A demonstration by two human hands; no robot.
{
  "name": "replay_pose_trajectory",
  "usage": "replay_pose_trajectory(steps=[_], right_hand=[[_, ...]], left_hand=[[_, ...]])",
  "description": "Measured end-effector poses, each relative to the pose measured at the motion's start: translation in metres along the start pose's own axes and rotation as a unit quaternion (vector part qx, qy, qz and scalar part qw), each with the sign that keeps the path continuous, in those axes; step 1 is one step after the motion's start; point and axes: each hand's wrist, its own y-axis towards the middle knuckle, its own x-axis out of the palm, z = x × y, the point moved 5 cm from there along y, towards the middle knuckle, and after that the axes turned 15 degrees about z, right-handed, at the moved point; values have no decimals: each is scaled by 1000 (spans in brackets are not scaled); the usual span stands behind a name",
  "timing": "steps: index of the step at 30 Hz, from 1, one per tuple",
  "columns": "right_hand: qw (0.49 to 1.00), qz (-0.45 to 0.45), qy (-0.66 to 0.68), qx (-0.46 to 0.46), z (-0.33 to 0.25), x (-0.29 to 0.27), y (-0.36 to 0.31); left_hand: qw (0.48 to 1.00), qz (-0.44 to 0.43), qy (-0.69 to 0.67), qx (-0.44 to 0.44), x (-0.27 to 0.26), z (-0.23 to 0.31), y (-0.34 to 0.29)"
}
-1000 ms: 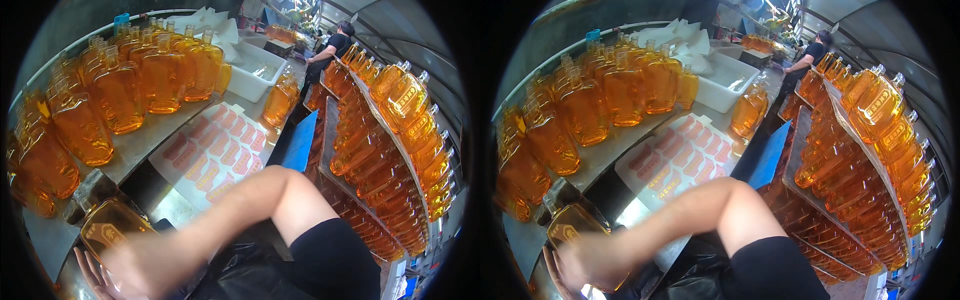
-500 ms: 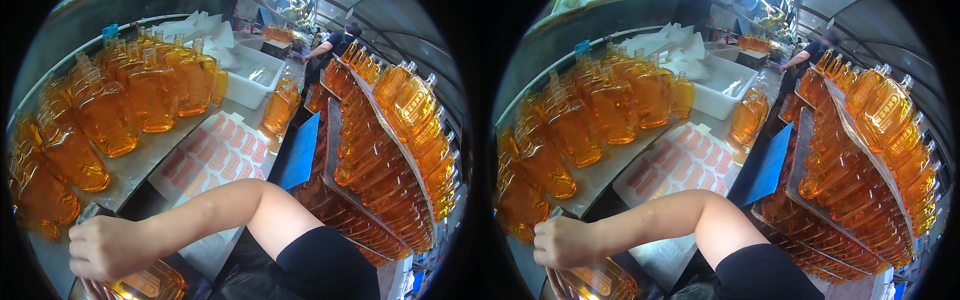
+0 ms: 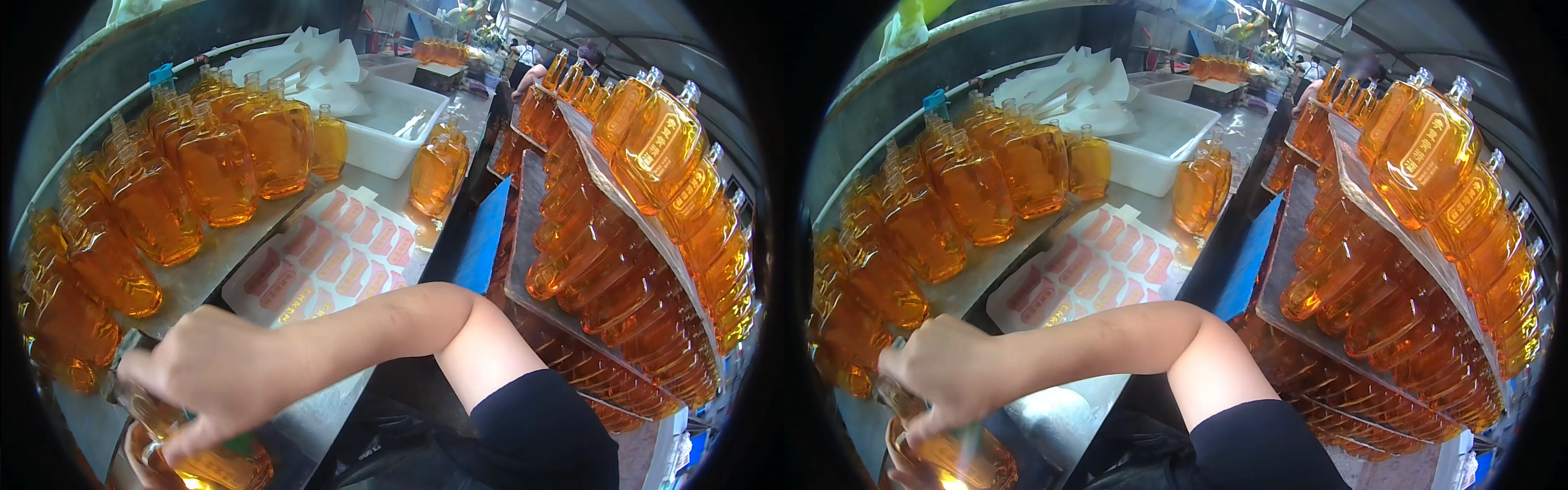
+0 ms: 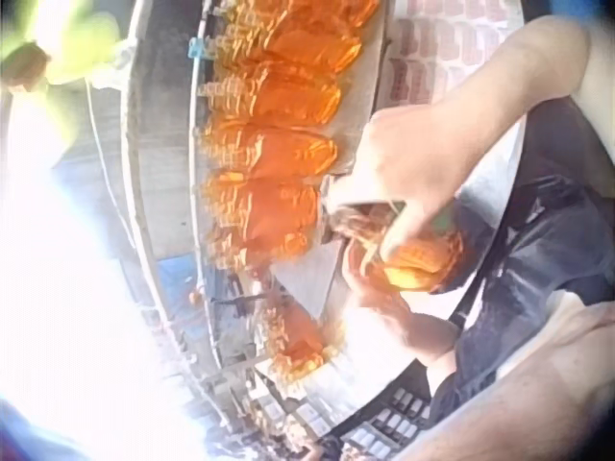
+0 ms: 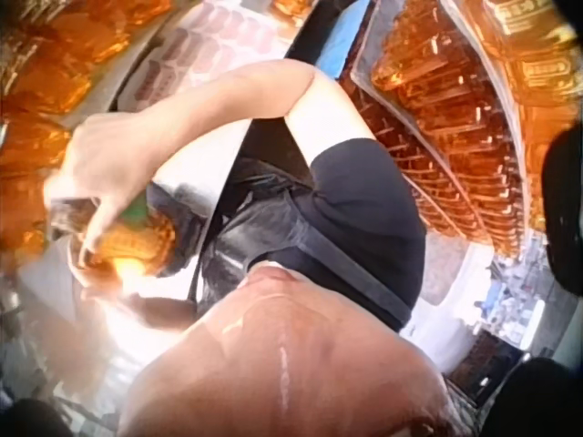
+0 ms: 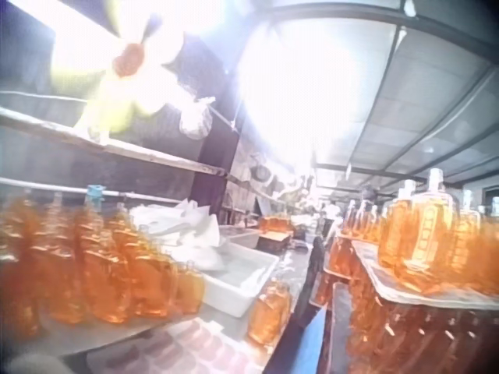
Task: The person applies rectangular stickers to the front of amber-colored glass bottles. They pick up a bottle, place a sticker on the front surface, smooth it down with their fingers, and then wipe the bottle with a green cloth before placing it back on the table.
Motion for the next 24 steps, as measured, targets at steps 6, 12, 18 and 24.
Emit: replay_pose_trajectory(steps=[6,12,18,24], right_hand=[[980,32,123,-154,-76,39,-6],[988,69,58,-122,-68,21,65],[977,114,56,-173,-88,98,193],[980,35,-136,-139,-57,175,229]], left_hand=[[988,76,-133,7,-14,10,-39],[954,263,-110,-91,-63,2,-89],[875,444,-75,-181,-131,-40,-173],[800,586,39,-122,-235,-115,-167]])
